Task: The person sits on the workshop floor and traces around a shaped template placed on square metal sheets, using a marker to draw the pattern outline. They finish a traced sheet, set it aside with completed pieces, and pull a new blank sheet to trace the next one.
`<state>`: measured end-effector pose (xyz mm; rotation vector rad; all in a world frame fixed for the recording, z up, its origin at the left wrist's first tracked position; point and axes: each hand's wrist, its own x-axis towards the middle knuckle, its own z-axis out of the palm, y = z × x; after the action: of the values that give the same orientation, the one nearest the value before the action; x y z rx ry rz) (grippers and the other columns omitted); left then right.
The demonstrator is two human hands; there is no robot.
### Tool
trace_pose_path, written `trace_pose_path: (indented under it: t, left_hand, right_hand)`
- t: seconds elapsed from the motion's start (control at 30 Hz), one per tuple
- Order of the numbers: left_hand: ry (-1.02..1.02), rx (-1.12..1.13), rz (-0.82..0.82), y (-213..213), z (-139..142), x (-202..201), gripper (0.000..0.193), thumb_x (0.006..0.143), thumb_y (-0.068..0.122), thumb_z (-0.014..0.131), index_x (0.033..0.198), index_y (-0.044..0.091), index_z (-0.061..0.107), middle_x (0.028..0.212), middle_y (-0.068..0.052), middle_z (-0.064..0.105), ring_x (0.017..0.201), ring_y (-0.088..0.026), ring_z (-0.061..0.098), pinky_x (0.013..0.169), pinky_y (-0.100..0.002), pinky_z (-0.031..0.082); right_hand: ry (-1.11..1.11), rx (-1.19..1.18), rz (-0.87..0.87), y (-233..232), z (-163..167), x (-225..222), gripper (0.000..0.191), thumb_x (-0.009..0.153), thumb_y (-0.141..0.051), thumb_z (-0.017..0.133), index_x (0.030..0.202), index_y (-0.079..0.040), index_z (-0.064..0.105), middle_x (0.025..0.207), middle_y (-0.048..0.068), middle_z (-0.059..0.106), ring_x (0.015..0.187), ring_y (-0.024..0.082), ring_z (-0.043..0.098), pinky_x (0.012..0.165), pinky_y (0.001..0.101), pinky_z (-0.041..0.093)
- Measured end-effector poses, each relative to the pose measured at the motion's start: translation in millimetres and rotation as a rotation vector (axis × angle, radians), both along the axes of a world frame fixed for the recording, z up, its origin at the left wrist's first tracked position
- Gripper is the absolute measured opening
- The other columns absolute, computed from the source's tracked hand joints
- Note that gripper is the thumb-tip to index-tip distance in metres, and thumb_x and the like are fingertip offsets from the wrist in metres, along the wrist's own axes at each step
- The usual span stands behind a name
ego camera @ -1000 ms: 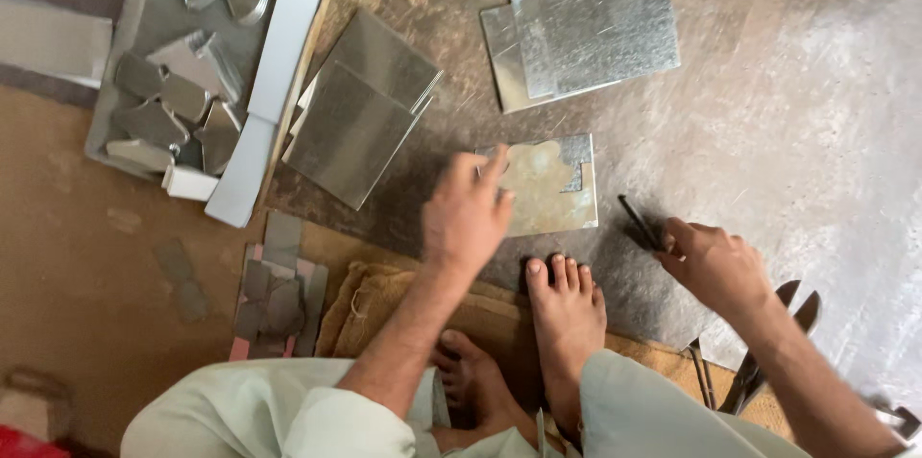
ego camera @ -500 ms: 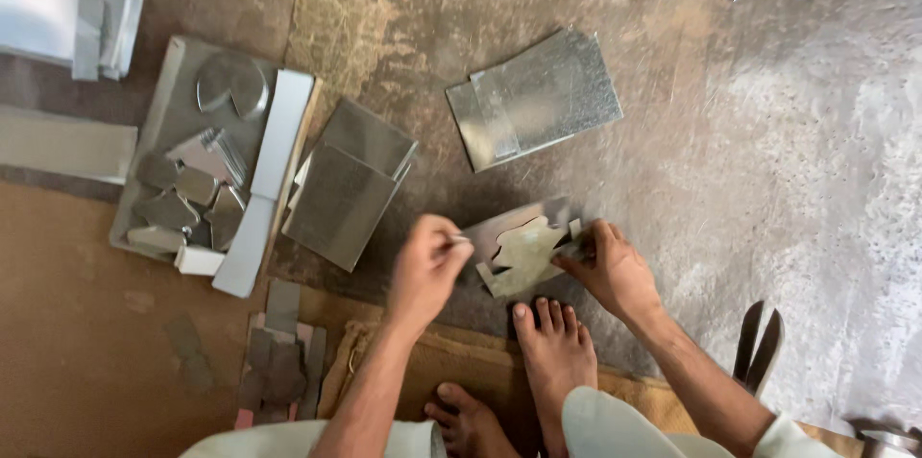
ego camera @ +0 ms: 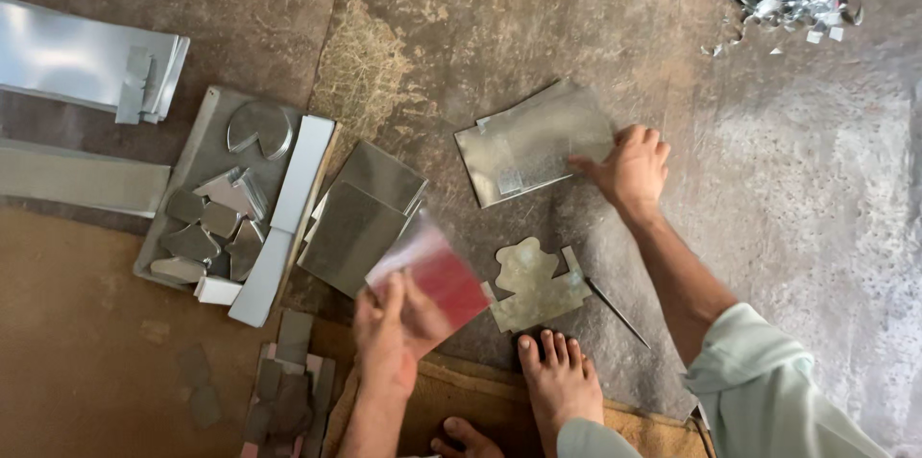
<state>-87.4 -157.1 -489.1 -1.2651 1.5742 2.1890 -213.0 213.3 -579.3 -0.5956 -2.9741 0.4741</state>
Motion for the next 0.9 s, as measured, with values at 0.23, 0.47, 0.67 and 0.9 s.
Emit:
trace_pose_path:
  t: [0.23, 0.47, 0.67, 0.9]
  left_hand:
    - [0.156, 0.089, -0.137, 26.2, -22.3, -0.5, 0.038, 0.093, 0.022, 0.071, 0.123, 0.0, 0.066, 0.123, -0.007, 0.071, 0.11, -0.015, 0.066, 0.094, -0.027, 0.051]
    - [0.107, 0.242, -0.174, 32.5, -35.4, 1.5, 0.032, 0.095, 0.015, 0.071, 0.124, 0.003, 0.064, 0.112, -0.003, 0.067, 0.098, -0.011, 0.06, 0.082, -0.028, 0.049]
    - [0.24, 0.298, -0.136, 23.6, -39.1, 2.1, 0.029, 0.094, 0.009, 0.068, 0.122, 0.003, 0.064, 0.113, -0.003, 0.069, 0.104, -0.009, 0.064, 0.09, -0.023, 0.053]
    - [0.1, 0.261, -0.129, 19.7, -43.4, -2.6, 0.028, 0.094, 0.01, 0.067, 0.12, 0.002, 0.064, 0.113, -0.003, 0.069, 0.107, -0.009, 0.065, 0.096, -0.022, 0.054]
  right_hand:
    - [0.261, -1.12, -0.033, 5.4, 37.0, 62.8, 0.035, 0.094, -0.021, 0.078, 0.11, -0.006, 0.051, 0.091, 0.009, 0.064, 0.08, 0.014, 0.066, 0.068, 0.0312, 0.062]
    - [-0.143, -1.232, 0.009, -52.4, 57.9, 142.2, 0.028, 0.093, -0.024, 0.069, 0.111, -0.008, 0.054, 0.096, 0.006, 0.065, 0.088, 0.017, 0.064, 0.074, 0.0348, 0.059]
    - [-0.771, 0.125, 0.406, -149.1, 44.6, 230.8, 0.047, 0.104, -0.034, 0.036, 0.149, -0.029, 0.025, 0.156, 0.005, 0.034, 0.142, 0.035, 0.034, 0.111, 0.049, 0.037]
    - [-0.883, 0.049, 0.398, -155.9, -46.1, 275.2, 0.052, 0.105, -0.034, 0.033, 0.155, -0.032, 0.02, 0.166, 0.005, 0.022, 0.151, 0.037, 0.022, 0.118, 0.0537, 0.028]
